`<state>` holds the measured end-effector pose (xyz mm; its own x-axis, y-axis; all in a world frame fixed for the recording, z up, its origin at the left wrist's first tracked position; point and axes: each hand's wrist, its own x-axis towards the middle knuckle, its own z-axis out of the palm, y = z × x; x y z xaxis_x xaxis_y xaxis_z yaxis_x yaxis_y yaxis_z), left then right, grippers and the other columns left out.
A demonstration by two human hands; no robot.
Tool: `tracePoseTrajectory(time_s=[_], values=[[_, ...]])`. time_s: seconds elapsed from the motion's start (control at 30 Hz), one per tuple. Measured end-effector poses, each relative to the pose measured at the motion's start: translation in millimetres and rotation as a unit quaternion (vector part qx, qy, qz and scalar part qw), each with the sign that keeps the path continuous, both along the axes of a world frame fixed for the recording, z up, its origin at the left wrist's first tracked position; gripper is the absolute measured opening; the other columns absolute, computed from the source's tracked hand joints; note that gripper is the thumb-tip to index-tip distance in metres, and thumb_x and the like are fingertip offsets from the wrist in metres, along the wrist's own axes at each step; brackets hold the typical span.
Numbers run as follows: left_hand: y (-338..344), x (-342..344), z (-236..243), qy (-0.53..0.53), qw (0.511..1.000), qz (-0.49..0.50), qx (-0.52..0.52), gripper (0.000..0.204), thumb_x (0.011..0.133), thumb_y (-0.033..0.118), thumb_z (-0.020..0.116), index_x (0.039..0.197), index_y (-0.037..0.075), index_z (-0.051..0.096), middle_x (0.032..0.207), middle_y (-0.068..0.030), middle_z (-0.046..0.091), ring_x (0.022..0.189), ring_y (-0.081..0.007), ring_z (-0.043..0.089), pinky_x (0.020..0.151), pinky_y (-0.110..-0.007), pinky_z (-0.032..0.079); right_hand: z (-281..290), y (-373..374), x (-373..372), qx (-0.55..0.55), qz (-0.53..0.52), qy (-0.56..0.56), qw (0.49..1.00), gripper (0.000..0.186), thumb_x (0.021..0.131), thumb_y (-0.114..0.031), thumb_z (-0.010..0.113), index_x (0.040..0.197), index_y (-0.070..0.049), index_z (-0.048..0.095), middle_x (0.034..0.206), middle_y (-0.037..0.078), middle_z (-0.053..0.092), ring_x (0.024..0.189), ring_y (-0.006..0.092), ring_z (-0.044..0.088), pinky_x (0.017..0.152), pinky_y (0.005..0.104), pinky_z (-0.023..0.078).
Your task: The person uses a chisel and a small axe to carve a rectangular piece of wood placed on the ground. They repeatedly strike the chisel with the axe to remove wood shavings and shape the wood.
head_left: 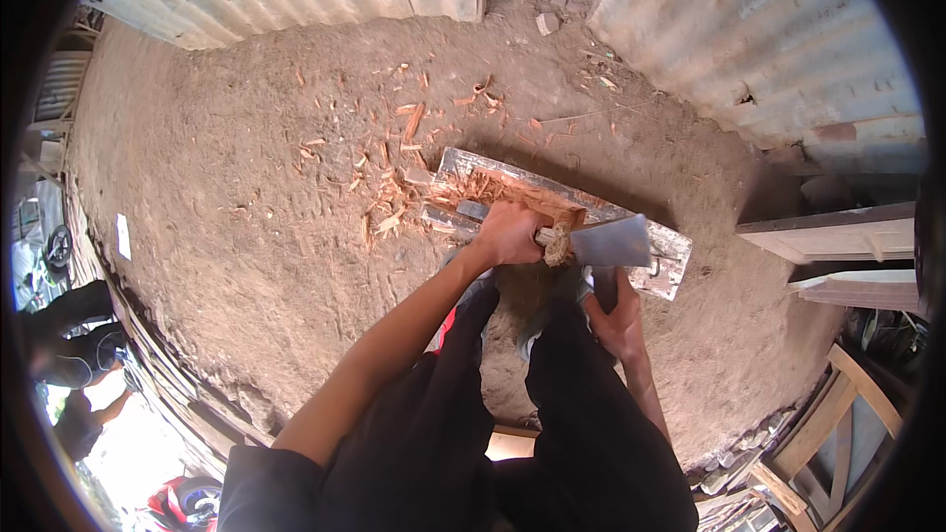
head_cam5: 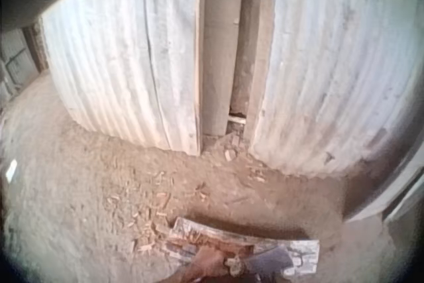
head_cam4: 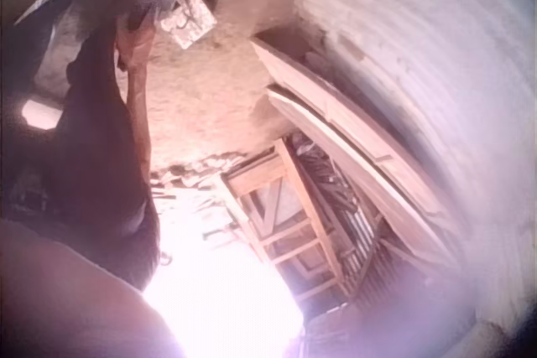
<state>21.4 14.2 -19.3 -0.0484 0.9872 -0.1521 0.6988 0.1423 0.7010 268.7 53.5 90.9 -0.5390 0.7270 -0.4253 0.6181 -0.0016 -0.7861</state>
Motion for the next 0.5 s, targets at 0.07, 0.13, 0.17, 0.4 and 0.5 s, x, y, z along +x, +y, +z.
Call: tracePoseTrajectory(time_s=[0.07, 0.13, 0.17, 0.4, 0.5], values=[[-5.5, -0.3, 0.1, 0.006, 1.0, 0.006, 0.002, 0.03, 0.062, 0.024, 0.077, 0.091, 0.015, 0.078, 0.076, -0.0179, 0.072, 0.079, -0.0395, 0.072, 0.069, -0.049, 0.056, 8.1, 1.1, 3.7, -0.045, -0.059, 0.029, 0.997, 0.036, 0.094, -0.002, 0.064, 0.128, 0.003, 0.053, 0.083, 0.007, 0.066, 0.062, 0.0165, 0.064, 0.054, 0.0316, 0.051], [-3.7, -0.1, 2.1, 0.007, 1.0, 0.019, 0.002, 0.031, 0.064, 0.026, 0.077, 0.093, 0.014, 0.079, 0.078, -0.0179, 0.072, 0.081, -0.0396, 0.072, 0.071, -0.049, 0.056, 19.6, 1.1, 4.0, -0.073, -0.112, 0.058, 0.989, 0.036, 0.095, -0.001, 0.063, 0.129, 0.003, 0.051, 0.079, 0.006, 0.062, 0.054, 0.0145, 0.059, 0.048, 0.0306, 0.047], [-2.5, 0.8, 4.5, -0.012, 1.0, 0.019, 0.016, 0.03, 0.065, 0.026, 0.077, 0.093, 0.013, 0.078, 0.079, -0.0181, 0.073, 0.081, -0.0398, 0.072, 0.072, -0.049, 0.056, 26.5, 0.7, 3.4, -0.079, -0.136, 0.074, 0.985, 0.037, 0.096, -0.001, 0.063, 0.13, 0.002, 0.05, 0.075, 0.005, 0.059, 0.049, 0.0131, 0.054, 0.043, 0.0297, 0.044], [-1.4, 13.2, 11.7, -0.043, 0.997, -0.038, 0.06, 0.036, 0.066, 0.017, 0.075, 0.101, 0.006, 0.074, 0.094, -0.0151, 0.073, 0.09, -0.038, 0.071, 0.076, -0.049, 0.057, 45.1, 3.8, 3.4, -0.083, -0.172, 0.098, 0.977, 0.034, 0.095, 0.001, 0.06, 0.127, 0.004, 0.049, 0.067, 0.005, 0.053, 0.04, 0.0119, 0.048, 0.037, 0.029, 0.039], [-6.2, 7.8, 10.5, -0.019, 0.994, -0.052, 0.089, 0.041, 0.064, 0.012, 0.073, 0.104, 0.006, 0.071, 0.094, -0.0133, 0.072, 0.091, -0.0371, 0.071, 0.075, -0.048, 0.056, 45.1, 3.5, 7.5, -0.081, -0.161, 0.082, 0.98, 0.033, 0.095, 0.001, 0.061, 0.126, 0.004, 0.05, 0.067, 0.004, 0.052, 0.041, 0.0117, 0.048, 0.038, 0.0286, 0.039]])
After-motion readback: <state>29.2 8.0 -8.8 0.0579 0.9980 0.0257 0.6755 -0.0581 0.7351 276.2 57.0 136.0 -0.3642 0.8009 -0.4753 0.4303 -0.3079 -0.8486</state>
